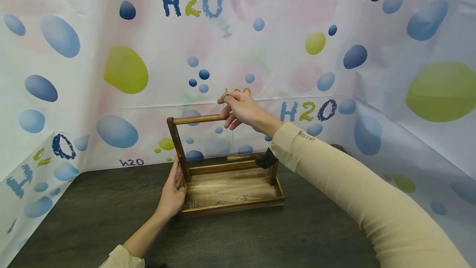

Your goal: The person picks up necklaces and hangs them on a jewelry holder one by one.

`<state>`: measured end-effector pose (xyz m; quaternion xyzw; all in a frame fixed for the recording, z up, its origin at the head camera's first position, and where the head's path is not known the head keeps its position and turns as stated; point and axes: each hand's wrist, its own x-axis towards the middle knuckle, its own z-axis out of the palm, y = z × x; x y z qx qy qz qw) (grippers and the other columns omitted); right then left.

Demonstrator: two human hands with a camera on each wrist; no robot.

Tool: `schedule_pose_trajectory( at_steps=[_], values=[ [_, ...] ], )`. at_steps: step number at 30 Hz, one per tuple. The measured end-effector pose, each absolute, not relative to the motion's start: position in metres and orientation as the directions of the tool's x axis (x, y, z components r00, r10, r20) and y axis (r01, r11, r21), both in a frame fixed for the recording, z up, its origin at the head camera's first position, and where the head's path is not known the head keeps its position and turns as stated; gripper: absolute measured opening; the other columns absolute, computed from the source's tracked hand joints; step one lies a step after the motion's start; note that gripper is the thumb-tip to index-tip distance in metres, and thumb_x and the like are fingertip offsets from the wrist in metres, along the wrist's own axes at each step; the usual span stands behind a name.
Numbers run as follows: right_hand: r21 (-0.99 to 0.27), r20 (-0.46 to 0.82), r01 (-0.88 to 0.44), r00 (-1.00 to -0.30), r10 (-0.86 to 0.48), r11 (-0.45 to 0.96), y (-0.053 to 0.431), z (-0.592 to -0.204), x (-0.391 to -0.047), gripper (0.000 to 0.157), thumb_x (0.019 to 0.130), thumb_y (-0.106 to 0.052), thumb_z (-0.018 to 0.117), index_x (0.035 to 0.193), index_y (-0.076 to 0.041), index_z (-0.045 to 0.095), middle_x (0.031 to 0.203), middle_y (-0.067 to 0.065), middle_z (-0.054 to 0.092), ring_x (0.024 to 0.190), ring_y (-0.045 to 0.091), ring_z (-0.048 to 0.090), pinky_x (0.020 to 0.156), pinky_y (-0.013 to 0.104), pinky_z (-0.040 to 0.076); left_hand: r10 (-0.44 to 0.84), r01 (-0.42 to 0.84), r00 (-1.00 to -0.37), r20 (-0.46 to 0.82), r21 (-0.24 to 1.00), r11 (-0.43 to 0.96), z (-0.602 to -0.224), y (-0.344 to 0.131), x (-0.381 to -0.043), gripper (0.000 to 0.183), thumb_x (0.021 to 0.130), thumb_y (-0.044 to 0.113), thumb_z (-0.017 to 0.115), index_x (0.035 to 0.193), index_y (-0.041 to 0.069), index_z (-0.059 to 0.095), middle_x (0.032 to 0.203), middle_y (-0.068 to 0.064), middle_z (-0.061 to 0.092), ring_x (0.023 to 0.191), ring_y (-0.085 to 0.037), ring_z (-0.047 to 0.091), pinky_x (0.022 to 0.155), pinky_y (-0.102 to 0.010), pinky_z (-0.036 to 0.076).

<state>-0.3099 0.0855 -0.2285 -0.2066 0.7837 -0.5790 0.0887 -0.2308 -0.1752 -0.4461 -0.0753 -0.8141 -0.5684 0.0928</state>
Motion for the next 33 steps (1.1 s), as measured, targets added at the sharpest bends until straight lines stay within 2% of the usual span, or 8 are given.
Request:
schedule_pose_trajectory(
  at_steps=[8, 16, 18, 20, 22, 24, 30, 33],
  values=[
    [-0.949, 0.108, -0.224, -0.893, -0.438, 0.222, 0.076, -0.23, -0.312, 0.043, 0.11, -0.028, 0.036, 0.14, -0.002, 0.052, 0.101, 0.019, 0.064, 0.068, 0.026, 0.067, 0.067, 0.039, 0.06, 0.021, 0.224, -0.973, 0.23, 0.917, 0.331, -0.444, -0.175, -0.23, 0.106, 0.085, -0.026, 0.035, 0.161, 0.04, 0.001, 0.167, -0.005, 0.006, 0.151, -0.03, 0.016, 0.097, -0.042, 0.04],
    [-0.952, 0.1, -0.215, -0.891, -0.443, 0.218, 0.068, -0.228, -0.309, 0.042, 0.11, -0.029, 0.037, 0.14, -0.004, 0.053, 0.099, 0.017, 0.065, 0.069, 0.028, 0.067, 0.068, 0.04, 0.06, 0.021, 0.242, -0.968, 0.25, 0.909, 0.339, -0.444, -0.175, -0.231, 0.105, 0.085, -0.026, 0.035, 0.162, 0.037, 0.002, 0.167, -0.007, 0.008, 0.15, -0.032, 0.017, 0.094, -0.041, 0.042],
    [-0.954, 0.097, -0.21, -0.891, -0.443, 0.214, 0.065, -0.227, -0.309, 0.04, 0.11, -0.029, 0.037, 0.137, -0.005, 0.055, 0.098, 0.017, 0.065, 0.069, 0.028, 0.067, 0.067, 0.04, 0.06, 0.022, 0.253, -0.965, 0.261, 0.905, 0.343, -0.444, -0.175, -0.231, 0.104, 0.085, -0.026, 0.035, 0.163, 0.035, 0.003, 0.167, -0.009, 0.009, 0.15, -0.034, 0.017, 0.099, -0.043, 0.043],
    [-0.955, 0.097, -0.209, -0.89, -0.446, 0.209, 0.062, -0.228, -0.308, 0.039, 0.11, -0.028, 0.037, 0.136, -0.006, 0.056, 0.097, 0.017, 0.065, 0.068, 0.027, 0.067, 0.067, 0.04, 0.06, 0.026, 0.26, -0.963, 0.268, 0.904, 0.339, -0.444, -0.175, -0.23, 0.103, 0.084, -0.027, 0.034, 0.163, 0.033, 0.004, 0.167, -0.01, 0.009, 0.15, -0.036, 0.016, 0.111, -0.048, 0.036],
    [-0.956, 0.097, -0.21, -0.886, -0.453, 0.206, 0.06, -0.228, -0.309, 0.039, 0.11, -0.028, 0.037, 0.136, -0.005, 0.055, 0.097, 0.017, 0.065, 0.067, 0.027, 0.067, 0.066, 0.039, 0.059, 0.025, 0.259, -0.963, 0.267, 0.904, 0.339, -0.445, -0.175, -0.23, 0.103, 0.085, -0.026, 0.034, 0.163, 0.033, 0.004, 0.167, -0.011, 0.009, 0.15, -0.036, 0.016, 0.115, -0.052, 0.029],
    [-0.956, 0.097, -0.213, -0.881, -0.462, 0.204, 0.057, -0.229, -0.309, 0.04, 0.11, -0.027, 0.036, 0.138, -0.003, 0.054, 0.096, 0.017, 0.065, 0.067, 0.027, 0.066, 0.066, 0.039, 0.059, 0.024, 0.26, -0.963, 0.268, 0.904, 0.339, -0.444, -0.175, -0.229, 0.102, 0.085, -0.026, 0.034, 0.163, 0.033, 0.004, 0.167, -0.011, 0.009, 0.15, -0.036, 0.016, 0.116, -0.052, 0.026],
    [-0.958, 0.093, -0.21, -0.873, -0.478, 0.196, 0.049, -0.229, -0.309, 0.04, 0.11, -0.026, 0.036, 0.138, -0.004, 0.054, 0.095, 0.016, 0.066, 0.07, 0.032, 0.067, 0.067, 0.041, 0.06, 0.024, 0.261, -0.963, 0.268, 0.904, 0.338, -0.442, -0.174, -0.228, 0.102, 0.085, -0.026, 0.034, 0.163, 0.032, 0.004, 0.167, -0.012, 0.008, 0.15, -0.036, 0.016, 0.113, -0.052, 0.034],
    [-0.959, 0.093, -0.209, -0.871, -0.483, 0.192, 0.045, -0.229, -0.307, 0.04, 0.11, -0.026, 0.036, 0.138, -0.004, 0.054, 0.095, 0.016, 0.066, 0.069, 0.032, 0.067, 0.067, 0.041, 0.06, 0.026, 0.262, -0.963, 0.27, 0.903, 0.339, -0.442, -0.175, -0.228, 0.102, 0.086, -0.026, 0.034, 0.163, 0.032, 0.004, 0.167, -0.012, 0.008, 0.15, -0.036, 0.017, 0.115, -0.052, 0.029]
  ],
)
